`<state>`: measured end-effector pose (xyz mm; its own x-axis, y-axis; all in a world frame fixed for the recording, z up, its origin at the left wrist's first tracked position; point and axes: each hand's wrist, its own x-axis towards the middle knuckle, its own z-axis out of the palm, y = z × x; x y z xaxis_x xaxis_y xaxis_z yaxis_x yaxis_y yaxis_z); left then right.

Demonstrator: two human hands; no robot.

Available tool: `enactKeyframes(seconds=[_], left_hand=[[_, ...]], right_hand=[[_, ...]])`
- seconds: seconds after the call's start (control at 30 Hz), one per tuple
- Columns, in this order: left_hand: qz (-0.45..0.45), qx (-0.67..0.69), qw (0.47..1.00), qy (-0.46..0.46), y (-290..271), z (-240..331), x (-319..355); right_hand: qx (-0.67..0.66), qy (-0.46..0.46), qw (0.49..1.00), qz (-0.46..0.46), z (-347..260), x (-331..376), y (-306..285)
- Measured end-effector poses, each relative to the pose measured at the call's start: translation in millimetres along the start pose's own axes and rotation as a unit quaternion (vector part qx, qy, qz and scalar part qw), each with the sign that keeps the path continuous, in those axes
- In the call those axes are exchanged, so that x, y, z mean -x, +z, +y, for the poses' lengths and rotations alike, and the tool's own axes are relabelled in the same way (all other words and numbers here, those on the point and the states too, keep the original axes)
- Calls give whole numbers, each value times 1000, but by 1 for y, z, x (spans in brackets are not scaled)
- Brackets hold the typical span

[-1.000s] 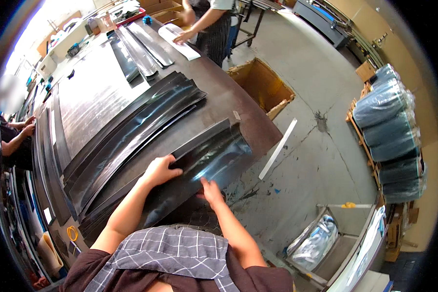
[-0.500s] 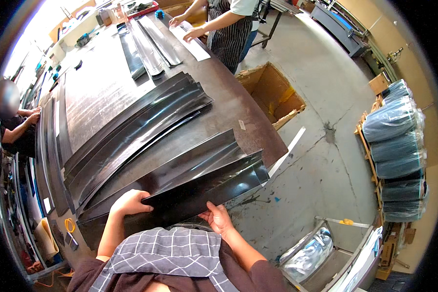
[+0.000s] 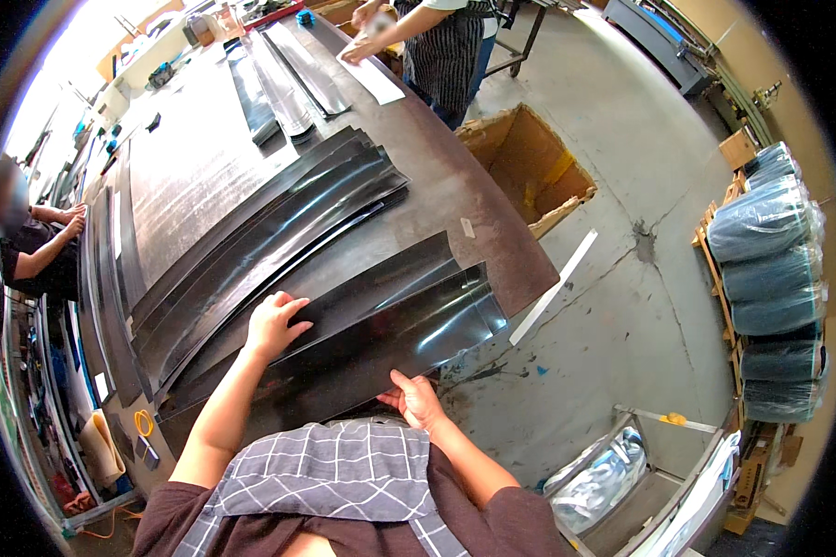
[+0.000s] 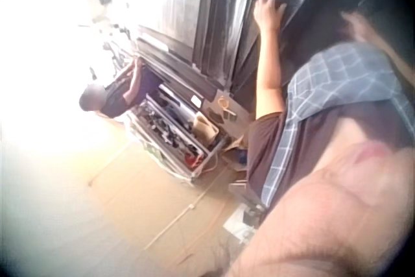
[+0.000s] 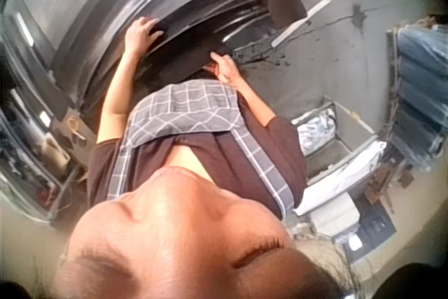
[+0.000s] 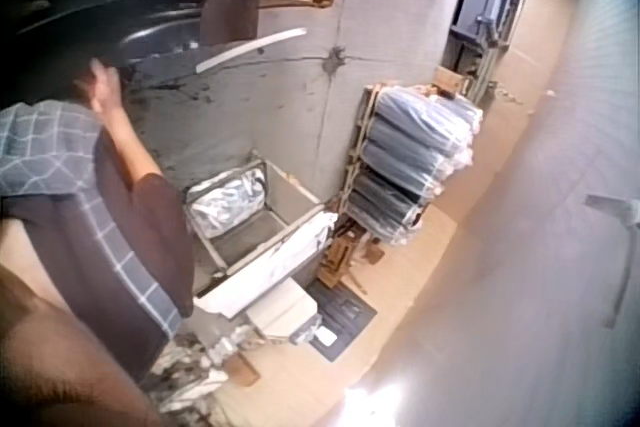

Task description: The person peels blue protective film from dark rectangular sheets on a workbench. They handle the sheets and film by hand, removing the film and discarding it while other workers are visible in the background.

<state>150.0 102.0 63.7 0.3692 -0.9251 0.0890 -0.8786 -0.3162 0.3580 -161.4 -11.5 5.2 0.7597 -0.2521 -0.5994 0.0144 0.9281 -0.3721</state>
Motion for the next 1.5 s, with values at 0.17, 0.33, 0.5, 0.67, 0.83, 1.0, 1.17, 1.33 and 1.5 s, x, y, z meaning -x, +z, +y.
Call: enactKeyframes(seconds=[0.17, 0.33, 0.5, 0.67, 0.83, 1.0, 1.17, 1.33, 1.5], left_hand=[[73, -34, 995, 56, 5, 11, 9], [98, -95, 987, 83, 9, 10, 16], [118, -124, 975, 140, 1, 15, 14], [-69, 138, 988, 18, -9, 22, 17], [-291, 260, 916, -93, -34, 35, 29], [-277, 204, 937, -54, -50, 55, 38], [-265, 137, 942, -156, -93, 24, 59], [-127, 63, 983, -113, -162, 9, 24], [-118, 153, 965, -175, -187, -85, -62]], right_hand=[[15, -6, 1000, 6, 6, -4, -2], [28, 2, 1000, 6, 5, -8, -1], [24, -4, 1000, 13, 10, -13, -4], [30, 0, 999, 19, 6, -13, -2], [50, -30, 996, 72, 12, -13, 0], [51, -67, 991, 100, 23, 6, -1], [37, -40, 998, 25, -11, 7, 50], [64, -115, 990, -43, -57, -47, 119], [125, -156, 980, -20, -94, -145, 196]])
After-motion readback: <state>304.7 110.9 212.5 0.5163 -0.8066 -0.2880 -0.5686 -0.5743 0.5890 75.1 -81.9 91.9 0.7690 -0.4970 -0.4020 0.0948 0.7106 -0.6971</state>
